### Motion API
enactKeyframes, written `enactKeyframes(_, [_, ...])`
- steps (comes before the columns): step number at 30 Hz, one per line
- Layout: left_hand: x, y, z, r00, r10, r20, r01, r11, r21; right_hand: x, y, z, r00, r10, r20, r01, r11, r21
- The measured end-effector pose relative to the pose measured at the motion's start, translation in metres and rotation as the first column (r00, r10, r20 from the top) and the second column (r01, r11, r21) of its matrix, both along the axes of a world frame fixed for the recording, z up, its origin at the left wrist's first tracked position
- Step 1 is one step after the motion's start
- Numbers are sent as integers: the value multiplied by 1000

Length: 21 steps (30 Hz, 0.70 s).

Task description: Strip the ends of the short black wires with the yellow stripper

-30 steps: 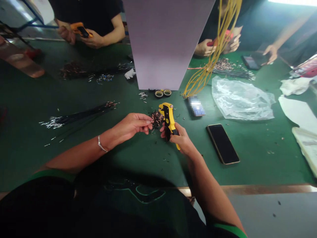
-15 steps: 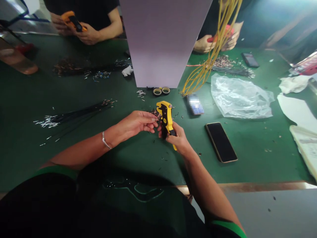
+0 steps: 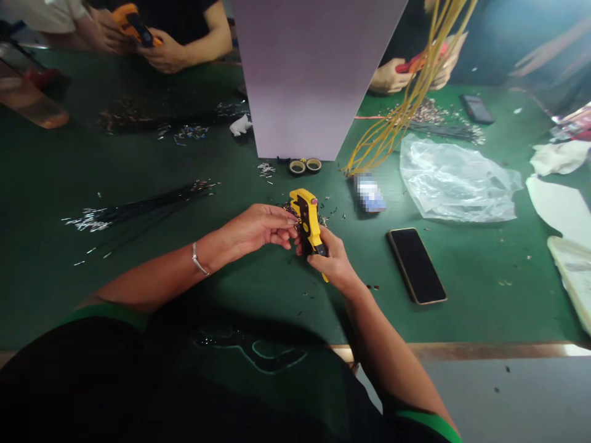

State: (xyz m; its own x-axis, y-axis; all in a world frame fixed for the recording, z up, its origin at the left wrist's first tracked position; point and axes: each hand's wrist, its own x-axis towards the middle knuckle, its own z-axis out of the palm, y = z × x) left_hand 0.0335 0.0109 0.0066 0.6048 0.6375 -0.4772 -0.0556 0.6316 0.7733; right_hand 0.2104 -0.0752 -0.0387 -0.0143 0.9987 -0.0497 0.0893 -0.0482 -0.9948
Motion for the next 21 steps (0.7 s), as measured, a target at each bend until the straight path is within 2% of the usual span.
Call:
enactKeyframes(5, [-1, 0, 1, 1000, 2, 8, -2, 1000, 16, -4, -2, -2, 1000, -21, 8, 20, 999, 38])
enactKeyframes(14, [-2, 3, -8, 1000, -14, 13, 14, 999, 36, -8, -4, -4, 999, -31, 24, 30, 998, 49])
enactKeyframes(21, [-3, 1, -3, 999, -40, -14, 40, 998, 52, -11, -4, -7, 999, -34, 29, 32, 997, 71])
